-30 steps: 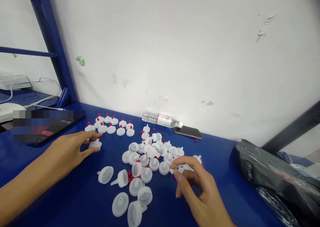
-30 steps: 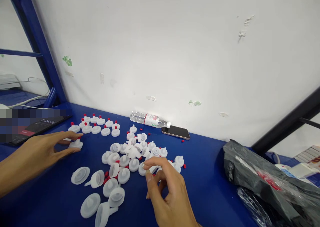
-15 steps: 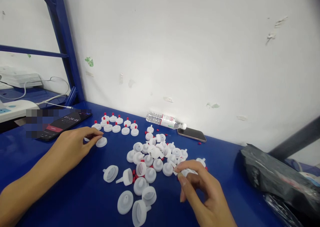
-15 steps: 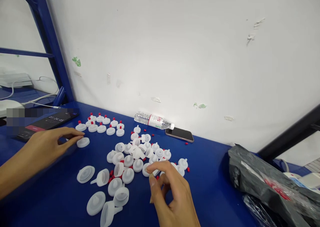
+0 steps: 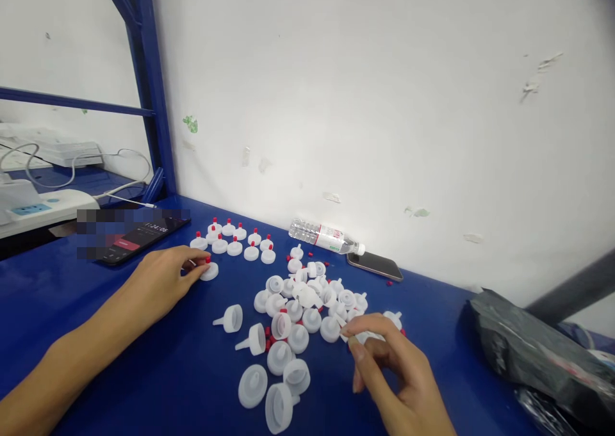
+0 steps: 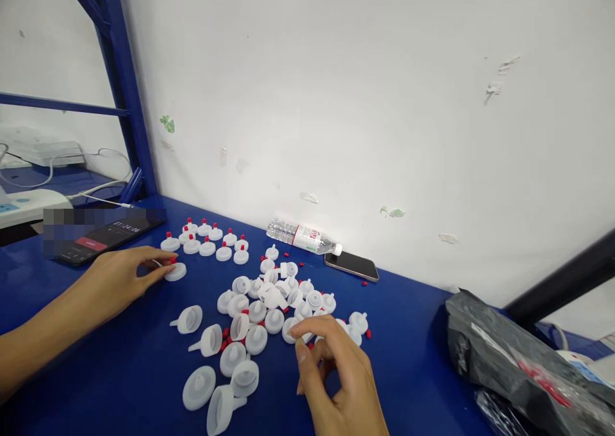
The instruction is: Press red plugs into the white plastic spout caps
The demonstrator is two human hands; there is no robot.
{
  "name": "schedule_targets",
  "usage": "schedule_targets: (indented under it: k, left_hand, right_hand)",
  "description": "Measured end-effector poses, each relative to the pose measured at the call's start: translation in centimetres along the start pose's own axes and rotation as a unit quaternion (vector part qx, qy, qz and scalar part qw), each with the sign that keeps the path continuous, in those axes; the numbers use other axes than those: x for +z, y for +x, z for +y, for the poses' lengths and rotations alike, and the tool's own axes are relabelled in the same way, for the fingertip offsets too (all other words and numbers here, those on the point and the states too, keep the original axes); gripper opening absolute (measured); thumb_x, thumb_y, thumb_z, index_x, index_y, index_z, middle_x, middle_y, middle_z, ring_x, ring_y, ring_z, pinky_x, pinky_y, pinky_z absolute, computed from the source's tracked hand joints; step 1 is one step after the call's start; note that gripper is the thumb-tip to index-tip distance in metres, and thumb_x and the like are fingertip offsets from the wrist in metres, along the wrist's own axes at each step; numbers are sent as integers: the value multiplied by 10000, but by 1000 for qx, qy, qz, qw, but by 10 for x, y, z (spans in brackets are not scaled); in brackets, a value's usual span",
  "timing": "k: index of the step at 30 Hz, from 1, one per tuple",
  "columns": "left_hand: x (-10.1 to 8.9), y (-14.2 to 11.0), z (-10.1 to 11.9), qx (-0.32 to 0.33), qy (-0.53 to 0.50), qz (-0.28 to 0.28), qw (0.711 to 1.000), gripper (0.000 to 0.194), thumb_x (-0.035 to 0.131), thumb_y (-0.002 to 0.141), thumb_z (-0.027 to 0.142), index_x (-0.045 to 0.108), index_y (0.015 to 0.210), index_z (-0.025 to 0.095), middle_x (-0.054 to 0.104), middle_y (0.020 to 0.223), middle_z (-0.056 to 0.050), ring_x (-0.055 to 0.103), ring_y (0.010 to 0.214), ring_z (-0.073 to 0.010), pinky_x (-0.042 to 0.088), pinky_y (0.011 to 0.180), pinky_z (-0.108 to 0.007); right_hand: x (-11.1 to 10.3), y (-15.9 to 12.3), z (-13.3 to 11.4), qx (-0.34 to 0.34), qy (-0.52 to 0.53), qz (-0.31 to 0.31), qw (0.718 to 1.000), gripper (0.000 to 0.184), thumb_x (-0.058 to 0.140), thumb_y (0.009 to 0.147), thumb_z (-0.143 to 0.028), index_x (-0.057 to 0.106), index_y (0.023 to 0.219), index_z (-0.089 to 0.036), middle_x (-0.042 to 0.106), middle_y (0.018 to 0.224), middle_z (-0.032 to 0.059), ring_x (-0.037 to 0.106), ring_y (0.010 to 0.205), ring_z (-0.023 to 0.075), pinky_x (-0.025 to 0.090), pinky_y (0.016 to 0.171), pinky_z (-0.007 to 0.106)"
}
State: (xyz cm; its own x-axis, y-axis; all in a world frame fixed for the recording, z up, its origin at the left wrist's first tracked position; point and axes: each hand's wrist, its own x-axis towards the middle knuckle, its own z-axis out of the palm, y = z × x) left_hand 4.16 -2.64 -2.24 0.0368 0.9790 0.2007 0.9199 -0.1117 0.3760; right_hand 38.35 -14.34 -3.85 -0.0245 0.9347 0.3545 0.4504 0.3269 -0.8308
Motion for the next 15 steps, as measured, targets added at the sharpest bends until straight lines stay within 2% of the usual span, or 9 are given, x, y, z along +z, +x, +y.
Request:
schedule_targets:
  k: [4,7,9,11,13,15]
  left_hand:
    - [-7,-7,9,-19,24,7,1000,565,427,981,455,647,1357,95,790,1124,-154,736,1016,-344,502,844,-399]
    - [-15,-19,18,-27,38,13,999,599,374,969,575,691,1298,188,786,1047,-101,729,921,-323,502,790,-397]
    - [-14,-28,22,-1,11,-23,1000,631,429,895,708,731,1253,285,779,1007,-51,721,871,-294,526,782,-385]
    - [-8,-35,23,39,-19,-87,995,632,552,794,757,746,1251,366,769,1084,-30,725,889,-285,557,801,-376]
    - [-1,-38,22,70,-33,-144,986,558,648,749,681,759,1227,416,748,1196,-13,733,933,-280,574,801,-351]
    - [4,-37,22,91,-36,-164,982,432,660,758,572,795,1134,407,752,1191,-4,735,940,-266,574,794,-324]
  right_hand:
    - [-1,2,1,-16,2,16,1000,186,575,1039,-413,674,1035,-256,600,603,-44,611,511,150,488,547,254]
    - [-4,4,2,-42,0,17,999,160,572,1043,-364,686,1038,-252,624,662,-31,624,514,136,503,534,243]
    - [-6,6,3,-66,-7,11,998,140,573,1040,-322,693,1030,-251,651,726,-16,628,513,126,518,527,238]
    - [-8,7,3,-85,-14,2,996,136,570,1036,-288,697,1013,-248,680,805,4,630,514,119,526,514,238]
    - [-8,8,4,-92,-15,-10,996,154,549,1039,-265,697,1001,-248,698,876,22,629,518,115,526,505,241]
    - [-8,7,4,-90,-10,-19,996,182,518,1049,-255,695,1004,-248,707,945,39,626,528,112,528,512,247]
